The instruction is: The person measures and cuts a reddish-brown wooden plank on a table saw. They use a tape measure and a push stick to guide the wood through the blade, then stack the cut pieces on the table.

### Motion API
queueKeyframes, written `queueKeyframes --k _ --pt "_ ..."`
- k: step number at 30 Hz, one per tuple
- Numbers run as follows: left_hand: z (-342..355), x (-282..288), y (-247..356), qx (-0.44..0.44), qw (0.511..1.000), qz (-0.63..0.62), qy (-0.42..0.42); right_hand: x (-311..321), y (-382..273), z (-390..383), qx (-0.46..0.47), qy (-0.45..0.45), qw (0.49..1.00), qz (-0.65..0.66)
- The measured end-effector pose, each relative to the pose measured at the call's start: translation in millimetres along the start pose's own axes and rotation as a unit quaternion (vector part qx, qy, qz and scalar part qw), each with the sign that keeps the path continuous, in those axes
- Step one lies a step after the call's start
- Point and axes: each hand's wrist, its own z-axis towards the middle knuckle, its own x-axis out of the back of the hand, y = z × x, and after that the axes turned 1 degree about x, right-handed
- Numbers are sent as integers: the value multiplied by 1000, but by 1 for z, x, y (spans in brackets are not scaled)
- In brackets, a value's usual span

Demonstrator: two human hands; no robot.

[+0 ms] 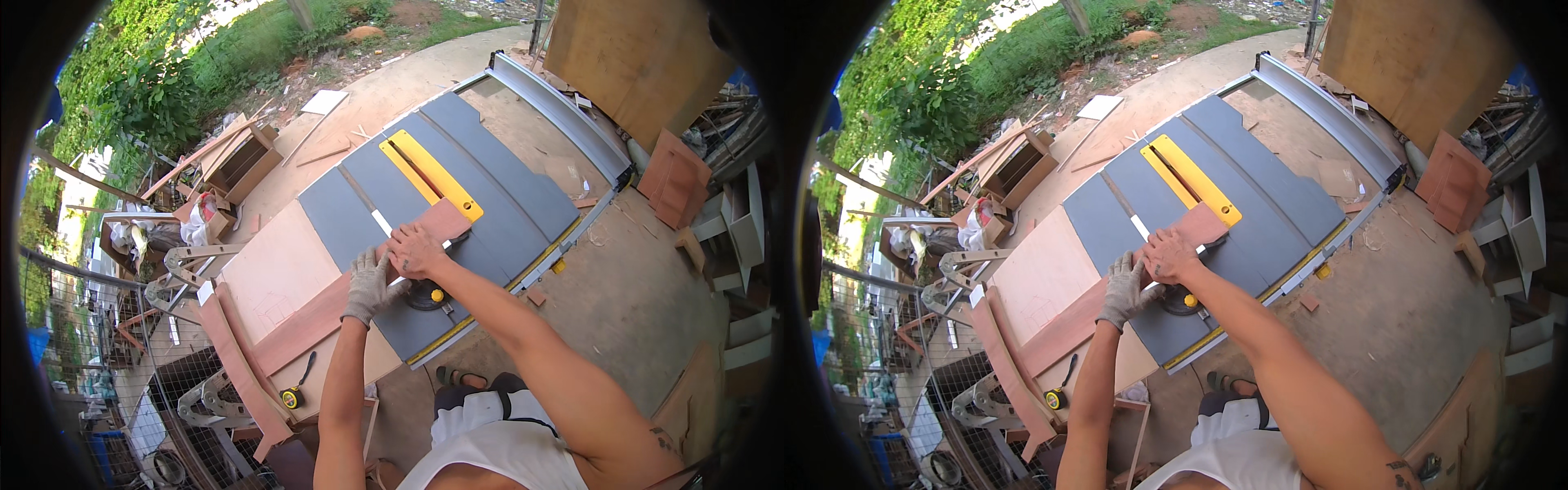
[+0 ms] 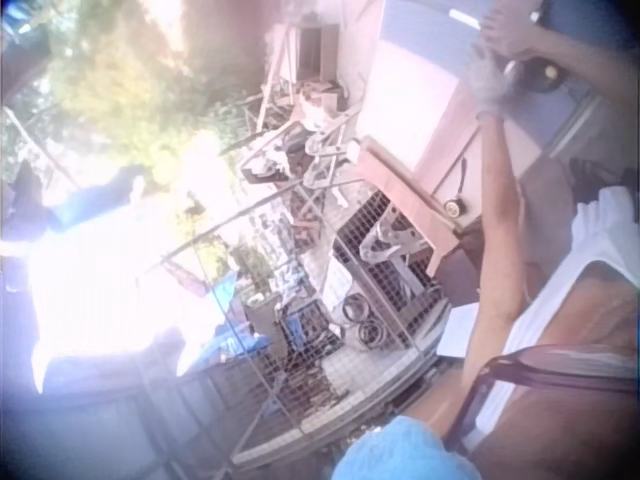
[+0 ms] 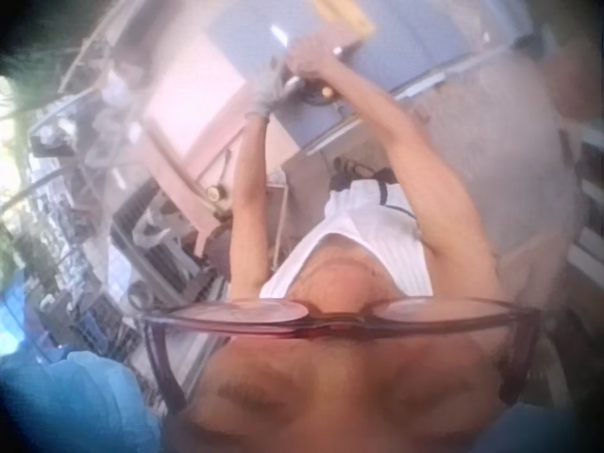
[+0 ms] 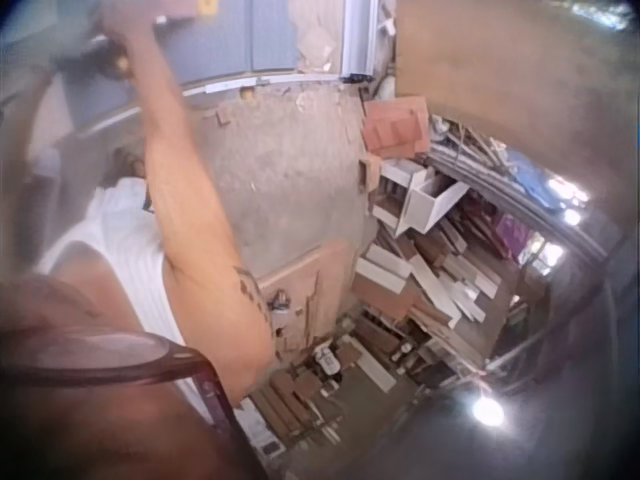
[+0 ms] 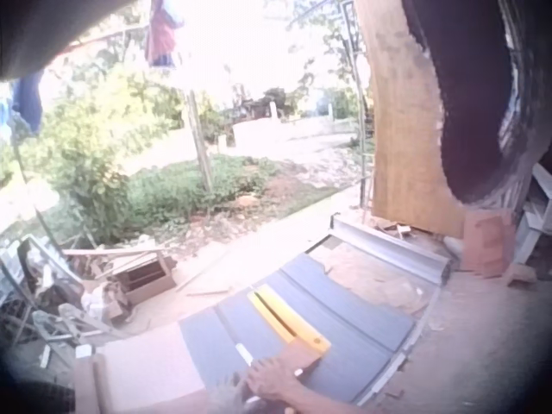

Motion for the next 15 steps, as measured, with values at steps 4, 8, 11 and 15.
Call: queueKeyframes --k 4,8,11,15 --pt "5 6 6 6 999 30 -24 3 -2 1 -4 -8 1000 -5" --pt "5 1 2 10 1000 28 8 8 -5 4 -6 -22 1000 4" --pt "10 11 4 0 1000 19 -16 9 -4 4 -5 -18 1000 3" --pt "7 10 0 -39 999 15 23 13 -7 5 -4 -34 999 11"
